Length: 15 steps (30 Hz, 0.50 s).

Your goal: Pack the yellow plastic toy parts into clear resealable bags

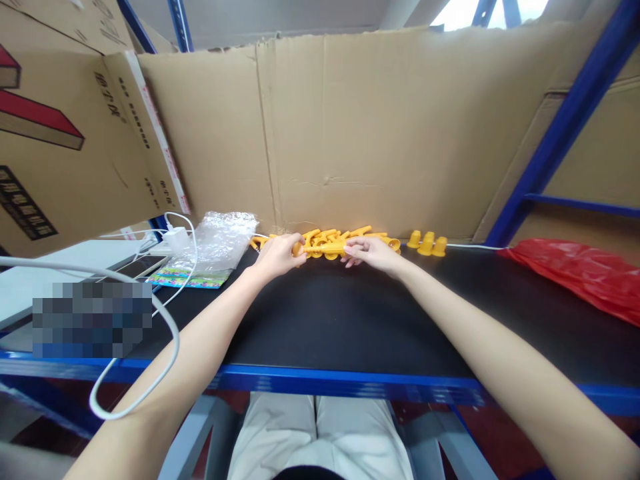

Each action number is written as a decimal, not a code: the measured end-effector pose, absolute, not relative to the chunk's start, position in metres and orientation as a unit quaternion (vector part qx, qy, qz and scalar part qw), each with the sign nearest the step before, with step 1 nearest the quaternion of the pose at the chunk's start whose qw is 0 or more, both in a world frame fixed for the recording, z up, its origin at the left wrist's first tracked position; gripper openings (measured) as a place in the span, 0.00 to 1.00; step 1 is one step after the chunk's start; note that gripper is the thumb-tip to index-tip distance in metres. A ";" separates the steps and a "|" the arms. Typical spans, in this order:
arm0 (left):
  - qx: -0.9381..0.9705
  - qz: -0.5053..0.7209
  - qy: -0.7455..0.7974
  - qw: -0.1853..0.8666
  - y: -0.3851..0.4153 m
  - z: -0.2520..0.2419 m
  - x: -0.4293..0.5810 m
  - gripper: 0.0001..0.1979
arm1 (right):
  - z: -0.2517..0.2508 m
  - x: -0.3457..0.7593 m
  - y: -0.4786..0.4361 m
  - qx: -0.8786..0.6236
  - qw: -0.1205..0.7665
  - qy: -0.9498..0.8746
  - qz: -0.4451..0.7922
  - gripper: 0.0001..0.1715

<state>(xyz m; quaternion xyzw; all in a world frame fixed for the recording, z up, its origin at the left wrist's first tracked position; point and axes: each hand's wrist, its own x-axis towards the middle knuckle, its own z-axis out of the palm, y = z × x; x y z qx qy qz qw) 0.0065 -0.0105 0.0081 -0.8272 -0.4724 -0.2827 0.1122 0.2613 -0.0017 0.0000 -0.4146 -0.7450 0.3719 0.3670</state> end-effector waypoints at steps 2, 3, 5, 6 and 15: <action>-0.827 -0.283 -0.472 0.114 -0.011 0.008 0.007 0.12 | 0.001 0.261 -0.003 -0.415 0.367 -0.743 0.375 0.18; -0.827 -0.284 -0.472 0.114 -0.010 0.008 0.006 0.12 | 0.002 0.261 -0.004 -0.415 0.367 -0.742 0.377 0.18; -0.827 -0.285 -0.471 0.115 -0.010 0.009 0.006 0.12 | 0.004 0.260 -0.006 -0.417 0.365 -0.742 0.377 0.19; -0.827 -0.285 -0.471 0.115 -0.010 0.009 0.006 0.12 | 0.004 0.260 -0.007 -0.418 0.364 -0.742 0.377 0.20; -0.830 -0.281 -0.466 0.119 -0.014 0.011 0.008 0.12 | 0.000 0.254 -0.003 -0.438 0.355 -0.730 0.386 0.28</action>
